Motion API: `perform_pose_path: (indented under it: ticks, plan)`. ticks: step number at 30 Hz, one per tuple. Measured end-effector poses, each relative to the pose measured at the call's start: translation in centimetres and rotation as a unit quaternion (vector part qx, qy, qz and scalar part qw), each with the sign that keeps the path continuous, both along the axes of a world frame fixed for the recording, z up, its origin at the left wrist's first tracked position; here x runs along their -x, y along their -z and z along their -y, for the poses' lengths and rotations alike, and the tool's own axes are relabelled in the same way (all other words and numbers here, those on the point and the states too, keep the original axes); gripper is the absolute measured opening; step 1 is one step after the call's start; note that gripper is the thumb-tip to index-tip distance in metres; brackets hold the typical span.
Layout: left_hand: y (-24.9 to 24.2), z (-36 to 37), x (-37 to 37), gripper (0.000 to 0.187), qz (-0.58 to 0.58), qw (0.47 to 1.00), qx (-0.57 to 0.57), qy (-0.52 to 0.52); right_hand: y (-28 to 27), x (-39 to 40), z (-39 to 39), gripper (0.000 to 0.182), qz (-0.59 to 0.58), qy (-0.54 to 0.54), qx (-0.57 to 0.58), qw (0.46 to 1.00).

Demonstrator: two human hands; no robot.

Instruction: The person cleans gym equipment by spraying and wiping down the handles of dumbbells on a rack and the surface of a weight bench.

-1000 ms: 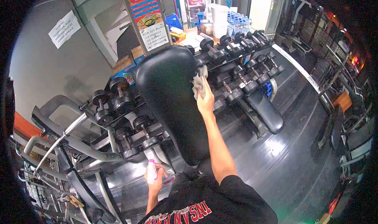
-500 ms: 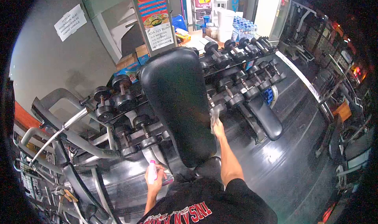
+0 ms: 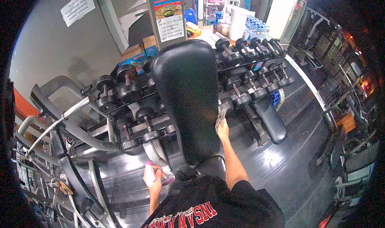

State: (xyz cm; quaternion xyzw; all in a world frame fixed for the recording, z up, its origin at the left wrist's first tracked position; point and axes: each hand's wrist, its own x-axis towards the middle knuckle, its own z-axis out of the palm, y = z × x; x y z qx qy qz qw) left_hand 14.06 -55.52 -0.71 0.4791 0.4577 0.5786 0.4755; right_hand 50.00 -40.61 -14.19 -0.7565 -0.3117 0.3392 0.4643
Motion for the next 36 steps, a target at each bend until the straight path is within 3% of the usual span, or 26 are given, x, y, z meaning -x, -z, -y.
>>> perform_pose_path:
  ticks: [1,4,8,10,12,14,16,18,20,21,22,24,26,28,29,30,32,33,35,36]
  plan:
    - [0.1,0.1,0.2,0.011,0.011,1.0,0.013,-0.011,2.6,-0.1,0.1,0.038,0.061,0.009,-0.073,0.995]
    - [0.7,0.6,1.1,0.01,-0.015,1.0,0.009,-0.01,4.6,2.6,1.0,0.039,0.07,0.104,-0.096,0.987]
    - [1.3,1.3,2.8,0.01,0.001,0.999,0.038,-0.006,4.4,9.5,2.1,0.043,0.103,0.196,-0.072,0.972]
    - [1.7,1.6,3.9,0.013,-0.064,0.998,0.023,0.01,3.6,13.9,3.0,0.046,0.051,0.226,-0.048,0.972]
    - [1.4,1.7,4.5,0.014,-0.063,0.998,0.025,0.005,4.0,17.8,3.8,0.049,0.041,0.216,-0.073,0.973]
    - [1.2,1.8,5.1,0.014,-0.062,0.998,0.028,0.0,5.2,20.9,4.5,0.049,-0.046,0.167,-0.068,0.983]
    - [1.5,1.8,5.6,0.013,-0.072,0.997,0.03,-0.013,5.7,23.4,5.5,0.042,0.004,0.111,-0.045,0.993]
    - [1.7,1.7,5.8,0.013,-0.068,0.997,0.041,-0.008,2.7,24.4,6.3,0.05,-0.18,0.005,0.023,0.983]
    - [1.5,1.6,5.7,0.013,-0.061,0.997,0.049,-0.003,1.1,26.2,6.7,0.046,-0.242,-0.082,0.056,0.965]
    - [1.2,1.5,5.5,0.013,-0.062,0.997,0.04,0.008,0.1,27.5,7.1,0.044,-0.187,-0.061,-0.038,0.98]
    - [0.8,1.3,5.3,0.014,-0.063,0.997,0.031,0.017,2.1,27.9,6.6,0.031,-0.268,-0.079,-0.055,0.959]
    - [0.1,1.1,4.9,0.013,-0.057,0.998,0.023,0.026,3.6,27.3,6.3,0.03,-0.498,-0.07,-0.048,0.863]
    - [-0.2,0.9,4.7,0.013,-0.05,0.998,0.016,0.034,-0.8,24.9,7.3,0.032,-0.532,-0.027,-0.024,0.846]
    - [-0.2,0.7,4.7,0.014,-0.065,0.996,0.034,0.046,4.1,21.8,7.3,0.031,-0.467,0.026,-0.078,0.88]
    - [-0.1,0.7,4.7,0.014,-0.065,0.996,0.034,0.048,1.2,20.3,7.6,0.029,-0.449,0.089,-0.13,0.88]
    - [0.1,0.7,4.8,0.014,-0.064,0.996,0.027,0.053,-1.0,18.4,7.9,0.029,-0.335,0.16,-0.104,0.923]
    - [0.2,0.7,4.7,0.014,-0.061,0.996,0.021,0.062,-1.0,13.7,7.3,0.035,-0.232,0.21,-0.158,0.937]
    - [0.2,0.6,4.8,0.013,-0.052,0.996,0.034,0.063,-1.2,11.5,6.6,0.039,-0.052,0.202,-0.21,0.955]
    - [0.2,0.4,4.5,0.013,-0.044,0.996,0.044,0.066,-1.7,7.6,3.9,0.041,0.017,0.276,-0.276,0.92]
    - [0.1,0.3,4.4,0.012,-0.035,0.996,0.041,0.066,-2.5,5.9,2.8,0.046,0.036,0.268,-0.256,0.928]
